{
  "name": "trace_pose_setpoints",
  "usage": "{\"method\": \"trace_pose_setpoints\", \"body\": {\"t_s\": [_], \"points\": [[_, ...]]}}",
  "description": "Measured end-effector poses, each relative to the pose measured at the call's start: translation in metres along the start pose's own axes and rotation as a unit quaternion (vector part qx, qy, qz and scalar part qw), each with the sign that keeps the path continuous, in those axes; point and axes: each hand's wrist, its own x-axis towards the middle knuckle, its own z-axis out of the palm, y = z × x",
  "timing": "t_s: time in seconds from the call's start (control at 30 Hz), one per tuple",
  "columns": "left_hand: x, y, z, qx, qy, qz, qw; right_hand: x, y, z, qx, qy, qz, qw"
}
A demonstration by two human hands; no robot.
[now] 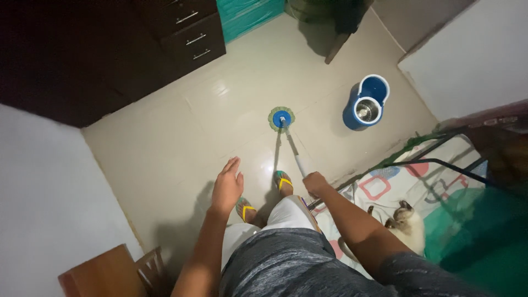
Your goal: The person assembles a mop by attaching the head to the pole and then uses it to mop the floor in a room with a bed and a cat.
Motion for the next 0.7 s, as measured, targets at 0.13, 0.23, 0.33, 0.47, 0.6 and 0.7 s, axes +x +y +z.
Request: {"method": "trace_pose_setpoints", "body": {"t_s": [0.13, 0.23, 0.33, 0.47, 0.6, 0.7], "points": [[-0.003, -0.013, -0.002, 0.006, 0.012, -0.011, 1.000, 0.003, -0.023, 0.004, -0.032, 0.042, -0.092, 0.994], [-0.006, -0.021, 0.000, 0.001, 0.010, -0.016, 1.000, 0.000, -0.045, 0.001, 0.009, 0.018, -0.072, 0.997], [-0.007, -0.026, 0.001, -0.005, 0.007, -0.014, 1.000, -0.001, -0.075, -0.014, 0.117, -0.065, -0.031, 0.991], [-0.006, -0.027, -0.002, -0.003, -0.008, -0.011, 1.000, 0.001, -0.113, -0.021, 0.391, -0.026, 0.126, 0.911], [0.000, -0.027, -0.008, -0.012, -0.008, -0.009, 1.000, 0.031, -0.137, -0.014, 0.125, 0.066, 0.015, 0.990], [0.006, -0.029, -0.018, -0.015, 0.001, 0.004, 1.000, 0.041, -0.137, -0.027, 0.211, 0.074, 0.108, 0.969]]}}
